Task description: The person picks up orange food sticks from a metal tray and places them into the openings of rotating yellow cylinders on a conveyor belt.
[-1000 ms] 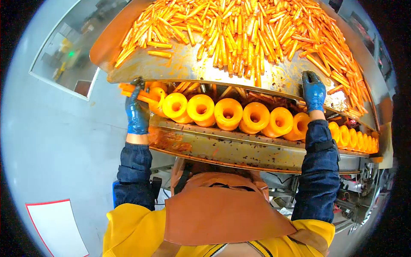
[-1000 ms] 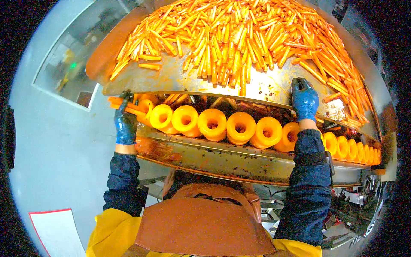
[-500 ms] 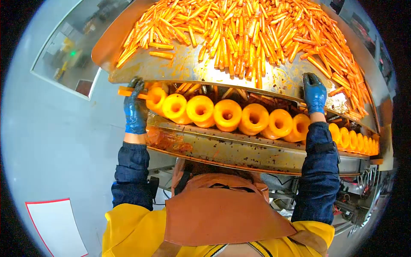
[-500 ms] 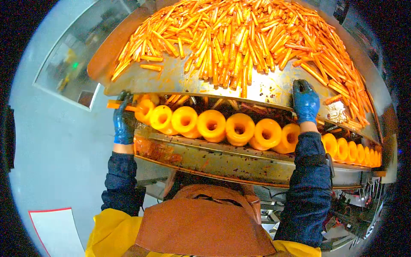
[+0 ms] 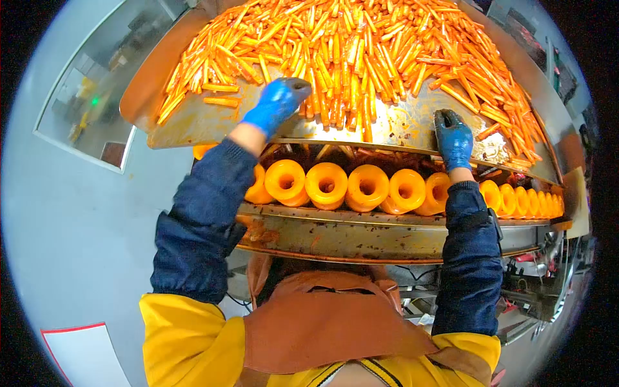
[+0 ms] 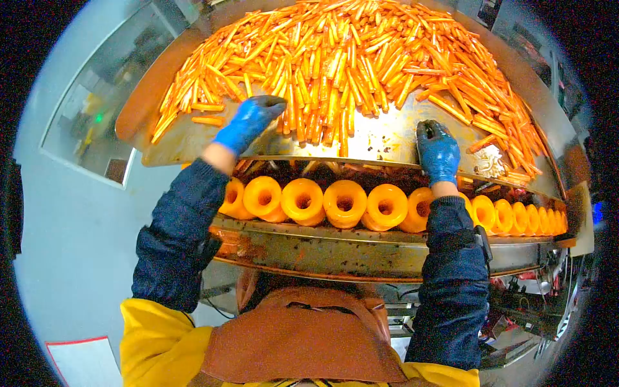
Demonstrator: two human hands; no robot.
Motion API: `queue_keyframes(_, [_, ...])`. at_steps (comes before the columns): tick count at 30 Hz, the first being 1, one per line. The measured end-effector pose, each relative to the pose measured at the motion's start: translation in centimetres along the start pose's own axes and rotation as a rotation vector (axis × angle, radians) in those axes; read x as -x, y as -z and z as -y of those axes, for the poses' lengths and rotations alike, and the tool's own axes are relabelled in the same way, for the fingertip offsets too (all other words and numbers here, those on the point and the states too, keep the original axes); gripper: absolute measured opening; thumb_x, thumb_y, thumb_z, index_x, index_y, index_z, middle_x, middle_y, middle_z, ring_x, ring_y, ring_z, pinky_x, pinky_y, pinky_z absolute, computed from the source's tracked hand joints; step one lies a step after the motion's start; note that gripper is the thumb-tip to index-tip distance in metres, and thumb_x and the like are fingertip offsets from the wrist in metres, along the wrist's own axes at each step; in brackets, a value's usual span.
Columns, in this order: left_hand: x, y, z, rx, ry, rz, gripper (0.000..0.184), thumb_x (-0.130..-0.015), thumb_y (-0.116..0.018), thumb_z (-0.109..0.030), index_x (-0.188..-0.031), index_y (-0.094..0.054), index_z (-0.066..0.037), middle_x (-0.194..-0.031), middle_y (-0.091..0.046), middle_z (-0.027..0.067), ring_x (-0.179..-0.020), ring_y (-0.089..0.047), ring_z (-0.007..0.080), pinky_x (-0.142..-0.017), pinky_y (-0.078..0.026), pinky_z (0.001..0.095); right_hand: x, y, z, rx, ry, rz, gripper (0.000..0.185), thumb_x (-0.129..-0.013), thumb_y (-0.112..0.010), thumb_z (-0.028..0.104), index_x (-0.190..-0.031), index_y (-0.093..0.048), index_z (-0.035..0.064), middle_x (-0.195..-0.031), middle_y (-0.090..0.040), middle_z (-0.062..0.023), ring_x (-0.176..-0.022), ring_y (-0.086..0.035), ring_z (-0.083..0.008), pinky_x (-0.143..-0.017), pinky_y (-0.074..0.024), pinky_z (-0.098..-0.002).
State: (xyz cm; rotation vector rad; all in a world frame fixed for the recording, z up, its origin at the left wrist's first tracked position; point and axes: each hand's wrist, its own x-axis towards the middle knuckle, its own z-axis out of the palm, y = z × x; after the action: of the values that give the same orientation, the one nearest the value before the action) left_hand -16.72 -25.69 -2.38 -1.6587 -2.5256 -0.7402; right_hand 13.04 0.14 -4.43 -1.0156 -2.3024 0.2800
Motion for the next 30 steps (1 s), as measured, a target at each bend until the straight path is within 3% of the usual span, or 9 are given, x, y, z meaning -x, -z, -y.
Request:
queue_keyframes(7, [-5.3, -3.1, -4.7, -0.082, 0.621, 0.097, 0.062, -0.07, -0.067, -0.047, -0.107, -0.058, 0.002, -0.104, -0.062, 0.0231, -0.102, -0.06, 0.0338, -0.088, -0.048, 0.0412, -0.2, 0.0, -0.2, 0.008, -0.02, 0.036, 0.034, -0.087, -0.05, 0.039, -0.099, -0.066, 0.012, -0.105, -0.063, -0.0137, -0.094, -0.06, -0.0341, -0.083, -0.0475, -0.0402])
queue_keyframes(11, [-4.2, -3.1, 4.2, -0.074, 0.286, 0.396, 0.046, -0.073, -0.066, -0.037, -0.105, -0.064, -0.004, -0.1, -0.064, 0.0193, -0.094, -0.062, 0.0335, -0.083, -0.049, 0.041, 0.0, 0.3, 0.1, -0.013, -0.004, 0.016, 0.035, -0.087, -0.049, 0.039, -0.1, -0.065, 0.0113, -0.105, -0.063, -0.0142, -0.094, -0.06, -0.0341, -0.083, -0.0474, -0.0409])
queue_keyframes(13, [0.2, 0.1, 4.2, -0.309, -0.35, 0.131, 0.033, -0.083, -0.061, -0.03, -0.1, -0.066, -0.002, -0.087, -0.065, 0.0162, -0.08, -0.063, 0.0289, -0.073, -0.051, 0.0383, 0.0, 0.3, 0.2, 0.018, -0.002, 0.015, 0.035, -0.087, -0.048, 0.039, -0.101, -0.065, 0.0115, -0.105, -0.063, -0.0147, -0.095, -0.06, -0.0341, -0.084, -0.0471, -0.0413])
queue_keyframes(15, [1.8, 1.0, 4.0, 0.353, 0.037, 0.033, 0.027, -0.082, -0.062, -0.025, -0.096, -0.067, -0.002, -0.083, -0.064, 0.0081, -0.077, -0.062, 0.0227, -0.073, -0.05, 0.0352, -0.1, 0.3, 0.2, 0.023, -0.011, 0.05, 0.036, -0.087, -0.048, 0.04, -0.101, -0.065, 0.0115, -0.106, -0.062, -0.0151, -0.095, -0.06, -0.0345, -0.084, -0.047, -0.0417])
queue_keyframes(16, [2.4, 2.4, 2.5, 0.811, 0.654, 0.065, 0.023, -0.082, -0.063, -0.02, -0.096, -0.065, -0.003, -0.085, -0.062, 0.0044, -0.076, -0.061, 0.0175, -0.075, -0.05, 0.0312, 0.0, 0.3, 0.2, 0.011, -0.011, 0.043, 0.036, -0.087, -0.048, 0.04, -0.1, -0.065, 0.0114, -0.105, -0.062, -0.0155, -0.095, -0.06, -0.0347, -0.084, -0.047, -0.042])
queue_keyframes(19, [4.8, 3.5, 1.8, 1.39, 0.657, -0.285, 0.028, -0.084, -0.063, -0.025, -0.104, -0.063, -0.004, -0.09, -0.063, 0.0051, -0.081, -0.06, 0.0169, -0.072, -0.048, 0.0286, 0.0, 0.3, 0.3, 0.012, -0.02, 0.053, 0.036, -0.087, -0.048, 0.04, -0.1, -0.065, 0.0112, -0.105, -0.062, -0.0161, -0.094, -0.06, -0.0347, -0.084, -0.047, -0.0424])
queue_keyframes(24, [12.1, 7.1, -1.5, 1.285, 0.646, -0.572, 0.037, -0.087, -0.059, -0.024, -0.122, -0.055, -0.012, -0.108, -0.06, 0.0047, -0.092, -0.058, 0.0153, -0.075, -0.048, 0.0277, -0.2, -0.3, -0.7, 0.043, 0.022, 0.048, 0.037, -0.087, -0.048, 0.041, -0.102, -0.064, 0.0112, -0.108, -0.061, -0.016, -0.095, -0.06, -0.0339, -0.084, -0.0472, -0.0417])
queue_keyframes(25, [14.7, 5.2, 3.8, 0.868, 0.279, -0.539, 0.039, -0.085, -0.061, -0.02, -0.123, -0.054, -0.011, -0.111, -0.058, 0.0055, -0.095, -0.057, 0.0166, -0.08, -0.047, 0.0299, -0.2, -0.3, -0.4, 0.046, 0.023, 0.034, 0.037, -0.088, -0.048, 0.041, -0.102, -0.064, 0.0112, -0.107, -0.061, -0.016, -0.095, -0.06, -0.0337, -0.084, -0.0471, -0.0416])
queue_keyframes(30, [19.9, 5.4, -0.5, 1.34, 0.591, -0.731, 0.028, -0.08, -0.067, -0.013, -0.105, -0.057, -0.004, -0.091, -0.057, 0.0025, -0.084, -0.056, 0.0158, -0.077, -0.046, 0.0289, 0.1, 0.5, 0.4, 0.028, -0.007, 0.077, 0.035, -0.088, -0.047, 0.039, -0.101, -0.064, 0.0109, -0.105, -0.062, -0.0161, -0.095, -0.059, -0.0339, -0.085, -0.0462, -0.0419])
